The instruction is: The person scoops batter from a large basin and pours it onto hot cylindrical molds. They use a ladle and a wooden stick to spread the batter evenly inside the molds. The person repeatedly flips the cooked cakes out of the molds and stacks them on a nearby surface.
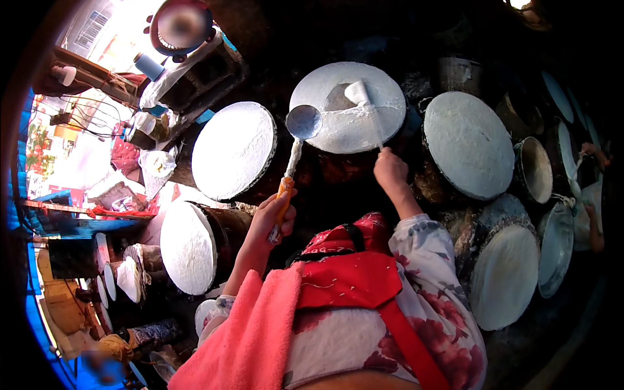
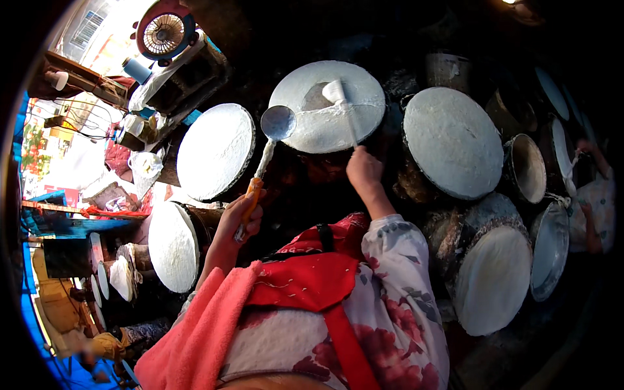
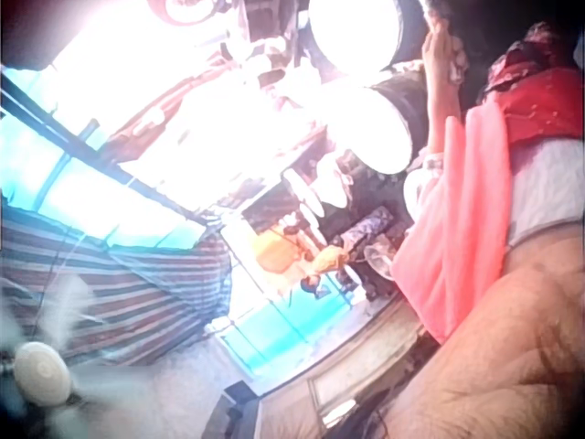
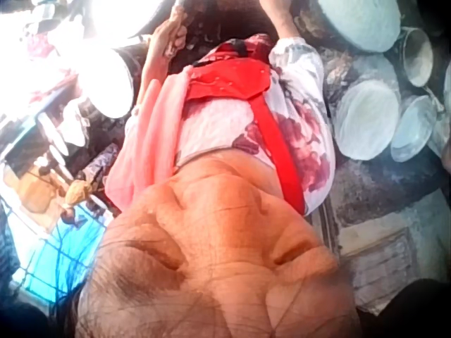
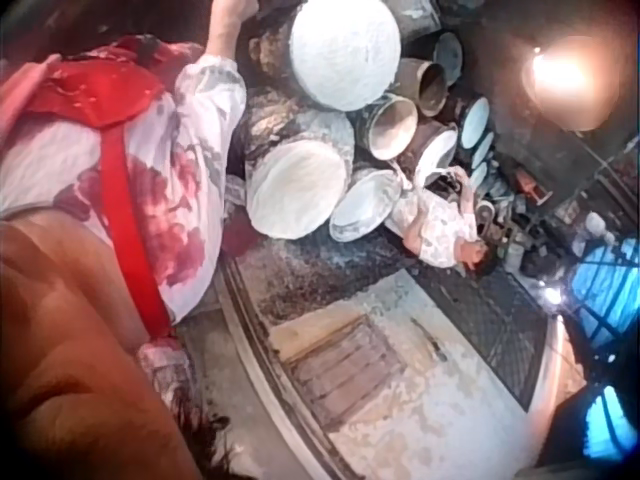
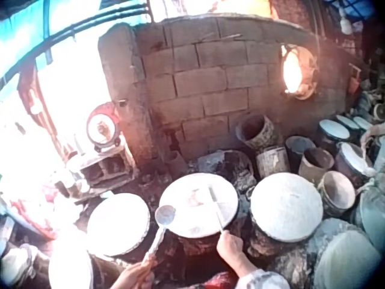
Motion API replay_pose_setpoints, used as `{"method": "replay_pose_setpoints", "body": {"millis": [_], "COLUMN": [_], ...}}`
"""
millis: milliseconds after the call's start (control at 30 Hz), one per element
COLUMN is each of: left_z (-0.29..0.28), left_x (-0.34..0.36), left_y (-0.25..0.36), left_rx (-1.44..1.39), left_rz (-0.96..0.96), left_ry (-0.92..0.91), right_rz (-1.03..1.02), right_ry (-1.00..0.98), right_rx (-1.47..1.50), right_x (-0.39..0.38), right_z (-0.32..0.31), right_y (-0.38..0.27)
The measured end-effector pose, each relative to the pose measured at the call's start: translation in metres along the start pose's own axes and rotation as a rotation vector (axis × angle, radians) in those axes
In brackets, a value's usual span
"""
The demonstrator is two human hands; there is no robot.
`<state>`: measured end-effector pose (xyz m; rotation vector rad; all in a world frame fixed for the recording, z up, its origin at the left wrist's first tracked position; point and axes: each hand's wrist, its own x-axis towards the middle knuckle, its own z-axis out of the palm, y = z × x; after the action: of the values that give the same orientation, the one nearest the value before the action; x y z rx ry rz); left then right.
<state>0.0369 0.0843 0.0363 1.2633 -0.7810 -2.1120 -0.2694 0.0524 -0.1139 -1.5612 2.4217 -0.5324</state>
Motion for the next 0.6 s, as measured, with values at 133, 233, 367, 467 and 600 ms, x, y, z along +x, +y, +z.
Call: {"method": "replay_pose_setpoints", "body": {"millis": [133,233,367,467,600], "left_z": [-0.001,0.003,0.002,0.004,0.003], "left_x": [0.005,0.007,0.007,0.015,0.019], "left_y": [-0.001,0.003,0.0,0.0,-0.001], "left_rx": [0.01,-0.014,0.03,0.057,0.04], "left_rz": [0.019,-0.001,0.044,0.038,0.052], "left_ry": [-0.005,0.003,0.047,0.057,0.082], "right_rz": [0.089,-0.076,-0.027,-0.073,-0.183], "right_ry": [-0.076,-0.083,-0.019,-0.134,-0.094], "right_rx": [-0.04,-0.116,-0.076,-0.125,-0.169], "right_x": [-0.008,0.006,0.024,0.016,0.038], "right_z": [-0.001,0.012,-0.004,0.01,-0.006], "right_y": [-0.004,-0.024,-0.01,-0.016,-0.02]}}
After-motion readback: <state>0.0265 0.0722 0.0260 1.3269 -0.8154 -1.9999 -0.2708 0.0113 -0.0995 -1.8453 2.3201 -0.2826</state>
